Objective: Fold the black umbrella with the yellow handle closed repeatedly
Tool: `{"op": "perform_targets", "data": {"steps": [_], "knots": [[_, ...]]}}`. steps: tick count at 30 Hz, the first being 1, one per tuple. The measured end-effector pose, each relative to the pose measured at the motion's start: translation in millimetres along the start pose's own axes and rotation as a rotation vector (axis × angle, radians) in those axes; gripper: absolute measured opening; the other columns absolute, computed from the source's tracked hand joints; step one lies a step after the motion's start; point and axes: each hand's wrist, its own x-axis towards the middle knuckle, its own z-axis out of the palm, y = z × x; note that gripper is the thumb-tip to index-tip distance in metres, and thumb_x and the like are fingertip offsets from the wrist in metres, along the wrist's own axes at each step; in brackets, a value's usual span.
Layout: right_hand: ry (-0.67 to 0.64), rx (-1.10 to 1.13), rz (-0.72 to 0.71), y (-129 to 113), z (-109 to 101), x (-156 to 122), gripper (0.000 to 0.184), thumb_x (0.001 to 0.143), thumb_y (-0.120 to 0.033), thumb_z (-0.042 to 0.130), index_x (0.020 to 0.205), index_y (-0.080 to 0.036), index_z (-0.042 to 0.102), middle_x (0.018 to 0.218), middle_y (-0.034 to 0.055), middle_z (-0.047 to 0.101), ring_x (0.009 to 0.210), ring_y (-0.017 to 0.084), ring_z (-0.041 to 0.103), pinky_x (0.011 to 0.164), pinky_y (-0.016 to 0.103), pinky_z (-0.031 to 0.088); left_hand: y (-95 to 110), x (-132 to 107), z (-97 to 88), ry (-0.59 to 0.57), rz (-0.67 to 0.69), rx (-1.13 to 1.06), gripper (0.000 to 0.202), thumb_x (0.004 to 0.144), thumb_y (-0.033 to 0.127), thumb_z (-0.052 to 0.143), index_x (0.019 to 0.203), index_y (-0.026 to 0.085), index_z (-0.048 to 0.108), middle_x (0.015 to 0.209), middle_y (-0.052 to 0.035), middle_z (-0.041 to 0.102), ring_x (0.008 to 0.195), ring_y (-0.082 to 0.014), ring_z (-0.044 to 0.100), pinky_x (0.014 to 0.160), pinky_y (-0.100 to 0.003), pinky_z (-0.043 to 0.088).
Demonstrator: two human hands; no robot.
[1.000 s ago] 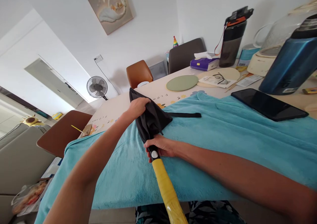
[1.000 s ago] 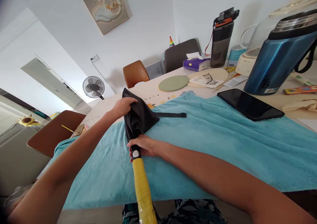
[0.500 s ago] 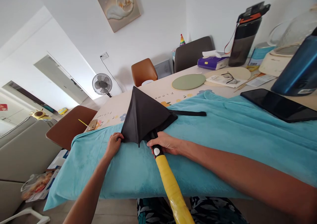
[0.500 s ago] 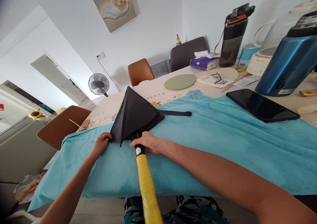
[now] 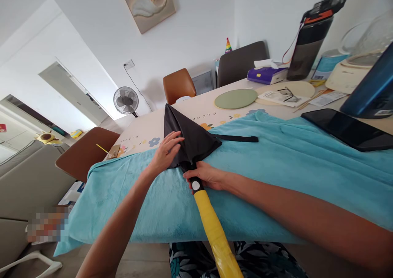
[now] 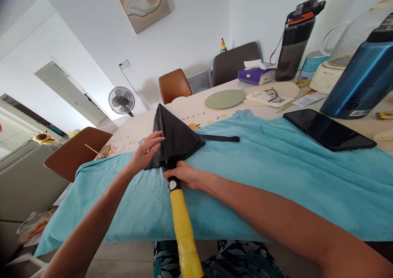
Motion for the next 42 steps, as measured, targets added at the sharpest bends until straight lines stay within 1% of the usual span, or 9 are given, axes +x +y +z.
{"op": "perform_targets", "data": {"steps": [6,13,18,22,29,32,35,38,42], "knots": [[-0.090,0.046,-0.041,-2,-3,-4,0.020,0.065,-0.013,0.067,0.074,-0.014,0.049,0.057,-0.0020,0.052,0.050,0.014,0.056,0.053,0.035,0.054,-5,15,33.6,-0.196,-0.012,-0.008,0.028,0.087,0.032,0.037,0.098,0.025,0.061,0.126,0.0000,0.052,0.127,-0.0181,0.033,0.106,-0.042,0.022],[-0.237,0.116,0.030,-6,-13,-5,0.013,0.062,-0.004,0.059,0.069,-0.011,0.050,0.061,0.0019,0.057,0.059,0.016,0.060,0.059,0.032,0.053,-26,-10,44.8,-0.043,-0.066,-0.077,0.018,0.083,0.023,0.040,0.092,0.021,0.056,0.123,-0.0034,0.053,0.125,-0.0167,0.036,0.105,-0.038,0.027],[-0.307,0.233,0.150,-11,-17,-4,0.008,0.069,-0.015,0.048,0.071,-0.009,0.053,0.068,0.0076,0.061,0.064,0.019,0.062,0.061,0.034,0.053,-28,-16,65.0,0.111,-0.137,-0.099,0.018,0.084,0.021,0.038,0.090,0.020,0.055,0.122,-0.0040,0.053,0.125,-0.0162,0.035,0.105,-0.038,0.027],[-0.204,0.164,0.111,-12,-11,-6,0.013,0.076,-0.022,0.054,0.074,-0.009,0.053,0.062,0.0060,0.060,0.057,0.017,0.060,0.058,0.034,0.054,-22,-11,78.8,0.240,-0.233,-0.118,0.021,0.085,0.021,0.035,0.081,0.021,0.056,0.116,-0.0029,0.057,0.122,-0.0164,0.039,0.103,-0.038,0.030],[-0.092,0.095,0.088,-11,-3,-9,0.007,0.072,-0.010,0.058,0.067,-0.010,0.052,0.052,0.0022,0.056,0.046,0.013,0.056,0.053,0.032,0.054,-6,2,86.7,0.301,-0.315,-0.118,0.027,0.085,0.017,0.033,0.070,0.021,0.055,0.106,-0.0005,0.061,0.117,-0.0157,0.044,0.101,-0.037,0.032],[-0.042,0.076,0.103,-11,-2,-8,0.012,0.068,-0.006,0.055,0.059,-0.011,0.049,0.047,0.0026,0.055,0.045,0.015,0.056,0.049,0.031,0.053,-6,0,85.6,0.271,-0.287,-0.104,0.027,0.085,0.018,0.033,0.076,0.020,0.058,0.111,-0.0014,0.060,0.119,-0.0153,0.042,0.103,-0.036,0.030],[-0.014,0.068,0.104,-11,-1,-8,0.013,0.067,-0.008,0.055,0.057,-0.012,0.048,0.047,0.0034,0.056,0.046,0.016,0.058,0.048,0.031,0.053,-15,-1,80.2,0.243,-0.266,-0.081,0.028,0.087,0.023,0.032,0.096,0.019,0.059,0.123,-0.0041,0.053,0.121,-0.0147,0.040,0.105,-0.035,0.028],[-0.019,0.068,0.104,-9,-2,-7,0.013,0.066,-0.009,0.057,0.057,-0.012,0.048,0.048,0.0031,0.057,0.046,0.016,0.058,0.050,0.032,0.054,-35,3,71.2,0.269,-0.332,-0.078,0.036,0.089,0.030,0.029,0.115,0.017,0.050,0.131,-0.0075,0.045,0.125,-0.0151,0.036,0.107,-0.034,0.024],[-0.046,0.073,0.076,-7,-3,-7,0.012,0.064,-0.010,0.058,0.057,-0.012,0.049,0.049,0.0026,0.057,0.045,0.015,0.057,0.051,0.032,0.054,-70,9,60.3,0.241,-0.480,-0.051,0.041,0.087,0.026,0.030,0.124,0.013,0.041,0.135,-0.0120,0.040,0.127,-0.0185,0.033,0.107,-0.037,0.023]]}}
